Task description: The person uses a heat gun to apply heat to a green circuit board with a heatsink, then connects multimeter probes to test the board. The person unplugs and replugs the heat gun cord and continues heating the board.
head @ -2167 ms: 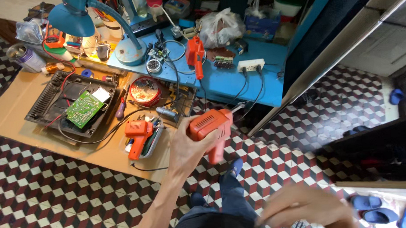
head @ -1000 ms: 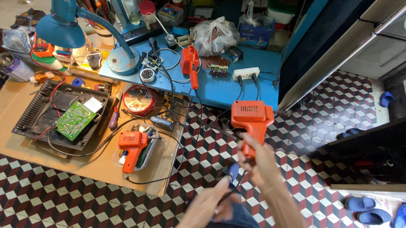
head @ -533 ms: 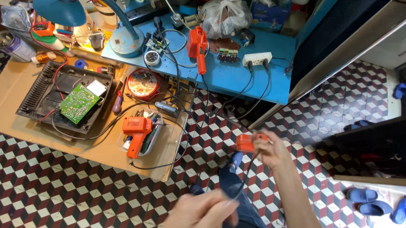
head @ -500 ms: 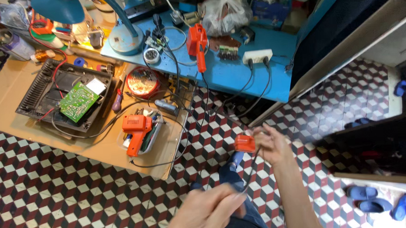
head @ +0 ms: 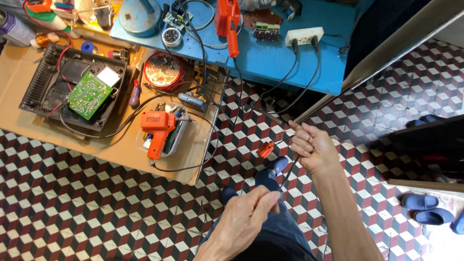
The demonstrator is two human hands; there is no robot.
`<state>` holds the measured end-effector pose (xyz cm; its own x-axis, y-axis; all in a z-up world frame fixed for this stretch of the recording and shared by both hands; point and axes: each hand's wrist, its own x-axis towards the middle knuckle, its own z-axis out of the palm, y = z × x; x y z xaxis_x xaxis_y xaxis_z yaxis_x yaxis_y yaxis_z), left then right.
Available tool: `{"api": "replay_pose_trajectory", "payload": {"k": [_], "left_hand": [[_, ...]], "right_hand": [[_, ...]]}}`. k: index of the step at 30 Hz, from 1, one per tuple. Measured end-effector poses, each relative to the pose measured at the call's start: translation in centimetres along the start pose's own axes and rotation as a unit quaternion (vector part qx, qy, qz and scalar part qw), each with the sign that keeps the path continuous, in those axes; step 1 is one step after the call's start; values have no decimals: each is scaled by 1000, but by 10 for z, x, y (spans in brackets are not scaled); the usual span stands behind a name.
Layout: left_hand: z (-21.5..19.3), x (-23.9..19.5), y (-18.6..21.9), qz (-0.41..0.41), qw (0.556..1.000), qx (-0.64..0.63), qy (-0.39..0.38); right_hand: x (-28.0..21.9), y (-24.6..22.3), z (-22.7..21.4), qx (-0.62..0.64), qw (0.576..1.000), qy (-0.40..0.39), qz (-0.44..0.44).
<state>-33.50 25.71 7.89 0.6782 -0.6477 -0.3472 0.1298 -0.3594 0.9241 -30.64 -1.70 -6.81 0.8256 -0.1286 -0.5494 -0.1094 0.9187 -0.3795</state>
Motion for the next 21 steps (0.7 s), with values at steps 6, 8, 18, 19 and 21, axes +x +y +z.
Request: {"api": "replay_pose_trajectory", "payload": {"k": [6, 8, 18, 19, 21], "left_hand": [[-24, -9, -12, -13, 999, -33, 28], [-29, -13, -10, -36, 992, -117, 4], [-54, -23, 50, 48, 980, -190, 19], [-55, -19, 56, 24, 978, -202, 44], [-51, -8, 67, -25, 969, -226, 97]], "right_hand": [[18, -5, 14, -21, 999, 3, 35], [21, -9, 18, -18, 999, 25, 39], [59, 1, -20, 4, 998, 31, 55], [63, 3, -24, -5, 997, 52, 63], [71, 6, -30, -34, 998, 26, 41]]}}
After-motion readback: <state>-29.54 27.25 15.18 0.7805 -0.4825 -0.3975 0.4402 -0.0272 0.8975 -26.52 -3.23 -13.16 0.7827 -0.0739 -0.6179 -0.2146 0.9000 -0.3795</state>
